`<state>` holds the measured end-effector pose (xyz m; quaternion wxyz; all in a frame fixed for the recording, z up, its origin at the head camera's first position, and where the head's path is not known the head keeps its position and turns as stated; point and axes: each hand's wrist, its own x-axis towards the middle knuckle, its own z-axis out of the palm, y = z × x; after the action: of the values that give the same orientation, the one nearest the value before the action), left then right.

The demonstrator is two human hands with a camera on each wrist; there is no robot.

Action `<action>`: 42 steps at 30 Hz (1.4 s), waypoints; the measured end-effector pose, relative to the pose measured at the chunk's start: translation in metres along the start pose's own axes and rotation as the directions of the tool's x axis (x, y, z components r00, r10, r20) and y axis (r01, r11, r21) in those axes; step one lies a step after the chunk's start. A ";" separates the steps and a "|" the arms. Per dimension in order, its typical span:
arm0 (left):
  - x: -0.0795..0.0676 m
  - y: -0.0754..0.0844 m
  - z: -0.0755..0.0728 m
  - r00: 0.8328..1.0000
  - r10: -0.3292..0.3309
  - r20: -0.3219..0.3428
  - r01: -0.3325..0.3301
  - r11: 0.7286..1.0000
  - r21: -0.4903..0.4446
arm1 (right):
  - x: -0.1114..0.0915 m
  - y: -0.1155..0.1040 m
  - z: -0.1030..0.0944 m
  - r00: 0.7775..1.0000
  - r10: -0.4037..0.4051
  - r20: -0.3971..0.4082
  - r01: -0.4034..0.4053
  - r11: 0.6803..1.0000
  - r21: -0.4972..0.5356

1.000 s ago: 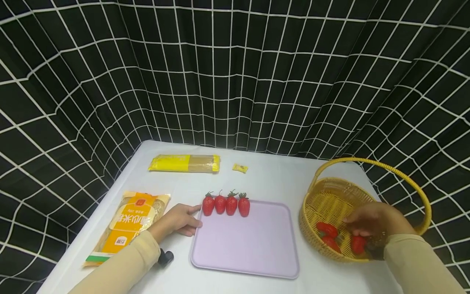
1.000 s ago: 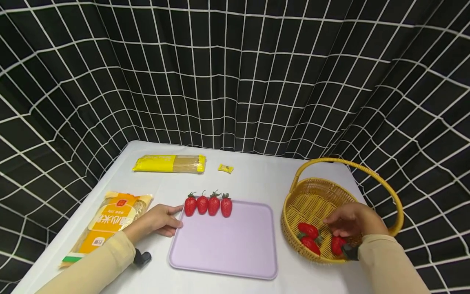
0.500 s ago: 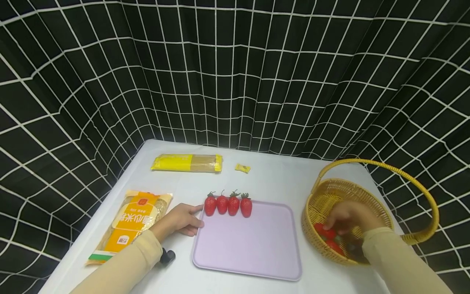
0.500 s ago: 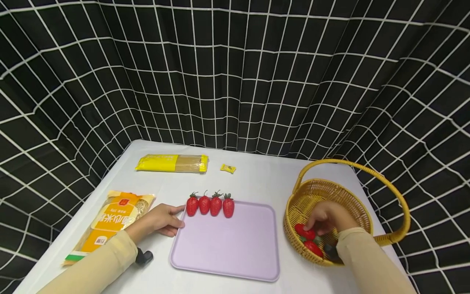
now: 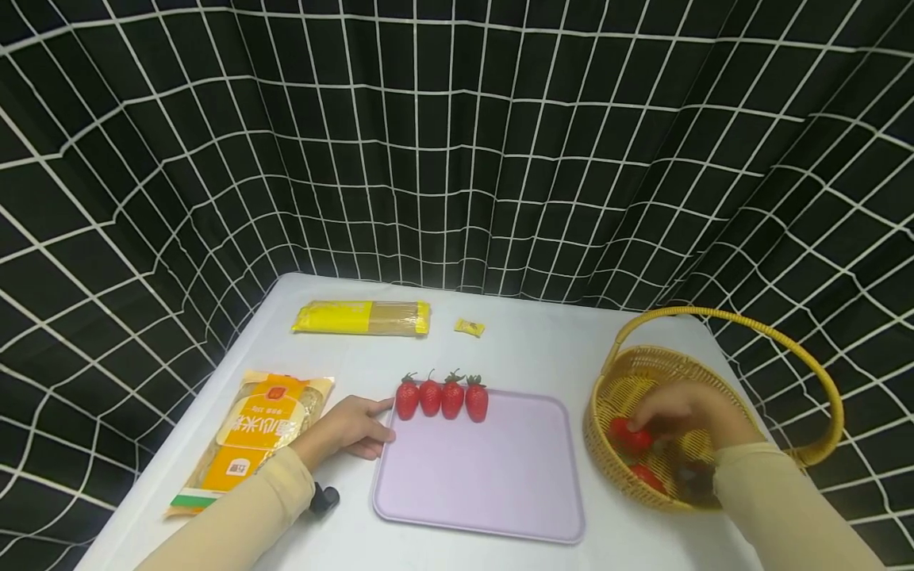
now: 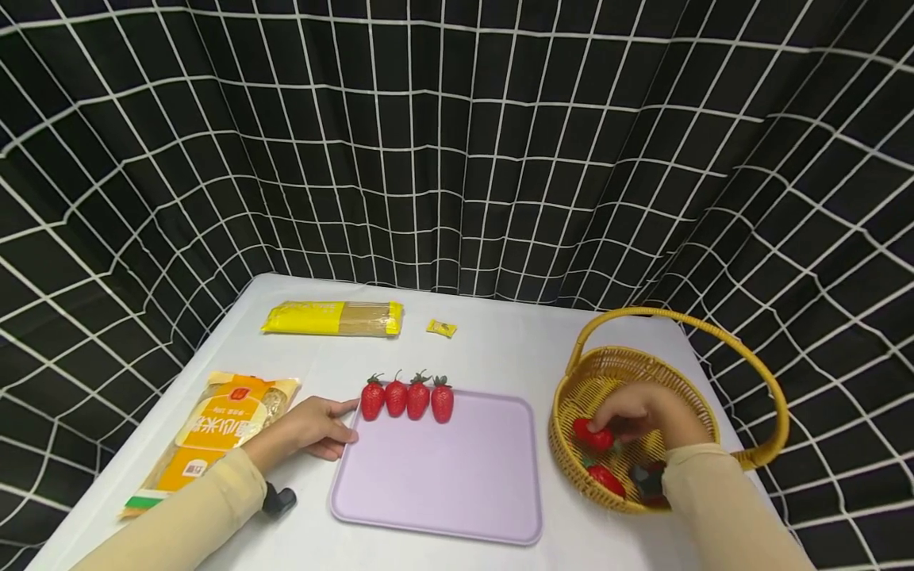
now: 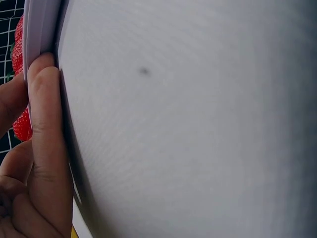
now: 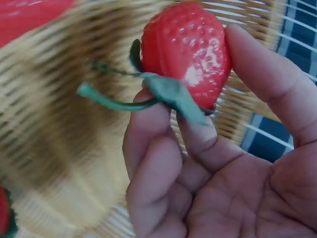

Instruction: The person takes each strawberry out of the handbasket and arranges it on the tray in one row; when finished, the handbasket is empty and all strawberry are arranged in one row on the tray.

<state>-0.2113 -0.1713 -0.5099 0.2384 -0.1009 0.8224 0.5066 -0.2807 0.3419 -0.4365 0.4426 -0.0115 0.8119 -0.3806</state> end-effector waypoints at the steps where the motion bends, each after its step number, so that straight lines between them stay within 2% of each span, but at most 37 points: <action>1: 0.000 0.000 0.000 1.000 -0.002 -0.001 0.002 1.000 0.001 | -0.004 -0.003 -0.002 1.000 -0.017 -0.012 0.017 1.000 0.003; 6: 0.000 -0.002 -0.002 1.000 -0.014 -0.008 0.014 1.000 0.005 | -0.029 -0.029 -0.004 0.991 -0.129 -0.030 0.129 0.991 0.030; 9: 0.000 -0.003 -0.002 1.000 -0.018 -0.014 0.018 1.000 -0.002 | -0.040 -0.049 0.003 0.974 -0.224 -0.038 0.225 0.974 0.021; 12: 0.001 -0.002 -0.003 1.000 -0.017 -0.018 0.017 1.000 -0.007 | -0.043 -0.070 0.017 0.952 -0.290 -0.093 0.294 0.956 0.028; 15: 0.001 -0.002 -0.003 1.000 -0.020 -0.018 0.019 1.000 -0.009 | -0.036 -0.086 0.033 0.941 -0.299 -0.156 0.315 0.945 0.088; 19: 0.002 -0.002 -0.003 1.000 -0.015 -0.014 0.015 1.000 -0.011 | -0.014 -0.101 0.058 0.945 -0.259 -0.198 0.294 0.939 0.177; 23: 0.001 -0.003 -0.003 1.000 -0.013 -0.016 0.012 1.000 -0.009 | 0.016 -0.111 0.081 0.938 -0.234 -0.256 0.279 0.948 0.154; 27: 0.000 -0.003 -0.005 1.000 -0.018 -0.022 0.018 1.000 0.000 | 0.048 -0.121 0.098 0.913 -0.209 -0.351 0.235 0.971 0.034; 30: 0.001 -0.002 -0.004 1.000 -0.010 -0.012 0.010 1.000 0.010 | 0.067 -0.124 0.108 0.889 -0.178 -0.421 0.170 0.984 -0.058; 35: 0.002 -0.001 -0.002 1.000 0.002 0.010 -0.002 1.000 0.005 | 0.085 -0.123 0.127 0.840 -0.135 -0.526 0.098 0.990 -0.098; 42: 0.002 0.000 -0.001 1.000 -0.007 0.016 0.007 1.000 0.008 | 0.098 -0.121 0.141 0.823 -0.098 -0.560 0.039 0.992 -0.116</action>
<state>-0.2131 -0.1718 -0.5110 0.2472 -0.0986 0.8222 0.5032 -0.2759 0.1358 -0.4747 0.1678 0.0501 0.9233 -0.3418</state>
